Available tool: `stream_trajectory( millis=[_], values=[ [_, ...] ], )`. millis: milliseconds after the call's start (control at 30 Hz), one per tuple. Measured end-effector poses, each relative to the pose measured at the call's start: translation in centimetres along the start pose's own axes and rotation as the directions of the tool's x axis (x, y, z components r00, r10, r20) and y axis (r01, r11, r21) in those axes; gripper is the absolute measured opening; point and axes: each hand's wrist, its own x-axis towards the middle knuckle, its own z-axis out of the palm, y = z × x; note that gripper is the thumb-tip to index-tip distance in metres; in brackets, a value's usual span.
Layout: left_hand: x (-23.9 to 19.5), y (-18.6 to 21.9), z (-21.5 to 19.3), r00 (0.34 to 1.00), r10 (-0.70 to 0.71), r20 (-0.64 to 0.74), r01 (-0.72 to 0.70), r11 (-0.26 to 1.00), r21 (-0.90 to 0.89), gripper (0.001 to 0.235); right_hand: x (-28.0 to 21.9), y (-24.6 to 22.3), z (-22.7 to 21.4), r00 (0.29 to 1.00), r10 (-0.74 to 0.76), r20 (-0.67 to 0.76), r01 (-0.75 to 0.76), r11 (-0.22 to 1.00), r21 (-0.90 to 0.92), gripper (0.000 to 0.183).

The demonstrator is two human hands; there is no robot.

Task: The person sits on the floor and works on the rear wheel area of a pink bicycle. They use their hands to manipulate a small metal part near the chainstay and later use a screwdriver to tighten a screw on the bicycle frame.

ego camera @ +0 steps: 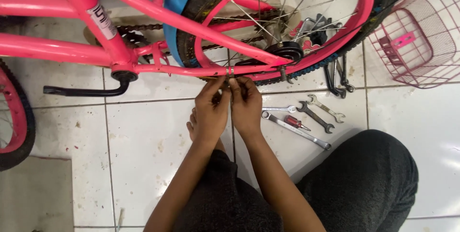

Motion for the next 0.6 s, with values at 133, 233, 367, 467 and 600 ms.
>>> stream_trajectory(
  millis=[133, 233, 367, 467, 600],
  values=[
    [0.6, 0.2, -0.4, 0.998, 0.052, -0.045, -0.051, 0.998, 0.036, 0.023, -0.1, -0.4, 0.0, 1.000, 0.001, 0.001, -0.001, 1.000, 0.003, 0.014],
    [0.8, 2.1, -0.6, 0.987, 0.153, -0.048, -0.138, 0.963, 0.232, 0.022, 0.0, -0.7, 0.0, 1.000, 0.016, 0.003, -0.016, 1.000, 0.007, 0.015],
    [0.1, -0.2, -0.1, 1.000, 0.022, 0.000, -0.022, 0.997, -0.068, 0.035, -0.1, 0.2, 0.1, 1.000, 0.023, 0.004, -0.023, 1.000, 0.007, 0.014],
    [0.5, 0.5, -0.1, 0.999, -0.028, 0.024, 0.031, 0.990, -0.140, 0.033, 0.0, -0.5, 0.3, 1.000, 0.022, 0.002, -0.022, 1.000, 0.009, 0.015],
    [1.0, 2.0, -0.5, 0.995, 0.091, -0.031, -0.091, 0.996, 0.007, 0.021, -0.1, -0.1, 0.0, 0.999, 0.036, 0.018, -0.037, 0.999, 0.030, 0.015]
  ],
)
